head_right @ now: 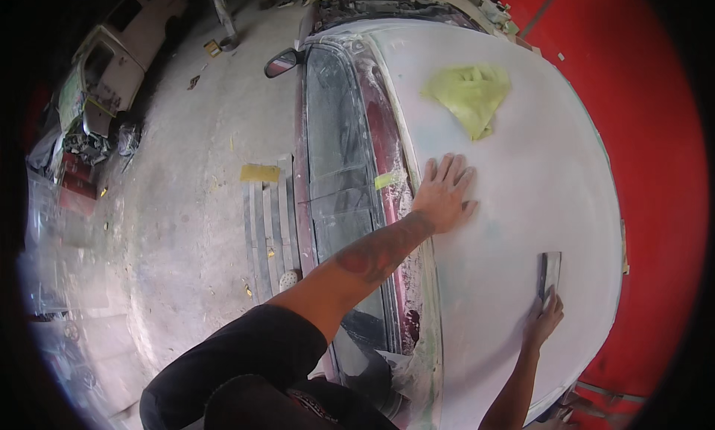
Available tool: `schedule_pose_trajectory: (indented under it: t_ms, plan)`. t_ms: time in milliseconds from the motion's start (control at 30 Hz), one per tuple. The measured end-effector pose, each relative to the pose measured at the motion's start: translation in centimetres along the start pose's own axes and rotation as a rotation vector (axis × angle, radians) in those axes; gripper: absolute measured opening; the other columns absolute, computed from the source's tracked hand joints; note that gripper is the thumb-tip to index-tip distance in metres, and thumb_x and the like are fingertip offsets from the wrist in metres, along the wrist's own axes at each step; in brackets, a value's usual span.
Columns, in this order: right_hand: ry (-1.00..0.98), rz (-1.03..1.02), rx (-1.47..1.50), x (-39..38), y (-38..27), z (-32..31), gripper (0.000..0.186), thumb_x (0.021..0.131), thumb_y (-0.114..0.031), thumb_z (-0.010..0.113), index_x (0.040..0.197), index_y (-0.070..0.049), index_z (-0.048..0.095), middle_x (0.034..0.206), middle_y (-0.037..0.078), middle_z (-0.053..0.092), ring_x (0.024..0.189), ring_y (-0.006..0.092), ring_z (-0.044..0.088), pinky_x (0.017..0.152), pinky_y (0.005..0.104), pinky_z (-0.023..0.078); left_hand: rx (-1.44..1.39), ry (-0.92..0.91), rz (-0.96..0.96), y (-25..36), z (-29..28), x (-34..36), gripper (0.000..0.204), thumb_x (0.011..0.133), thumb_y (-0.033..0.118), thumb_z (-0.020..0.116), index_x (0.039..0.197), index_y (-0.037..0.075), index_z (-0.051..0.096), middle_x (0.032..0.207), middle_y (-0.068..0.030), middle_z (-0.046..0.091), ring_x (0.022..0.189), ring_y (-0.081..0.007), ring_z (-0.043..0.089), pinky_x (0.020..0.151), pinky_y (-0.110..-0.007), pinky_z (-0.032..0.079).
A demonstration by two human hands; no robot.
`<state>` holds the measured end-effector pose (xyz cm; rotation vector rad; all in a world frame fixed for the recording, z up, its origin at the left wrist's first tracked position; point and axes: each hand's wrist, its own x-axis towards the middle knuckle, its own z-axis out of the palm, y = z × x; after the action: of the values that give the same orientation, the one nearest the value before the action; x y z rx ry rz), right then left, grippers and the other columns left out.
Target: The person sands the roof of a car using a sanding block while feeling the surface with their hand.
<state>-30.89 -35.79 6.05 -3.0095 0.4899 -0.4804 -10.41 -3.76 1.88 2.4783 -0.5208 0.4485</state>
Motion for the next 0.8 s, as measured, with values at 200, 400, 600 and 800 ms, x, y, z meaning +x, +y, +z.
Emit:
schedule_pose_trajectory:
  t_ms: [200,400,600,800]
  plan:
    - [-0.003,0.010,-0.058,-15.4,-4.6,-0.2,0.053,0.084,-0.010,0.064,0.136,-0.011,0.053,0.135,0.022,0.049,0.119,0.0431,0.046,0.099,0.0530,0.041,-0.002,0.009,-0.018,-1.0,0.9,-0.8,0.064,0.091,0.047,0.053,0.141,0.007,0.045,0.148,-0.0205,0.036,0.140,-0.0378,0.028,0.114,-0.057,0.020]
    - [-0.008,-0.120,-0.032,-14.4,-0.2,-1.1,0.047,0.090,-0.019,0.060,0.135,-0.006,0.053,0.132,0.026,0.049,0.116,0.0448,0.047,0.097,0.0541,0.040,-0.006,0.022,-0.004,-0.5,0.2,-0.4,0.063,0.091,0.045,0.055,0.139,0.006,0.046,0.148,-0.0211,0.036,0.140,-0.0381,0.029,0.112,-0.058,0.022]
    - [0.000,0.145,-0.122,-2.9,2.0,0.2,0.047,0.095,-0.012,0.054,0.141,-0.010,0.047,0.132,0.023,0.051,0.116,0.0431,0.048,0.097,0.0512,0.040,-0.031,0.034,0.007,-0.4,0.2,0.0,0.062,0.091,0.045,0.054,0.138,0.005,0.047,0.147,-0.0213,0.038,0.140,-0.0380,0.029,0.113,-0.057,0.021]
    - [-0.038,-0.041,-0.035,-22.1,-3.6,-1.8,0.057,0.079,-0.010,0.067,0.134,-0.008,0.055,0.135,0.022,0.050,0.118,0.0438,0.047,0.099,0.0547,0.040,-0.011,0.008,-0.012,-0.9,0.2,-0.6,0.064,0.091,0.046,0.053,0.140,0.005,0.045,0.147,-0.0213,0.038,0.141,-0.0381,0.027,0.114,-0.057,0.020]
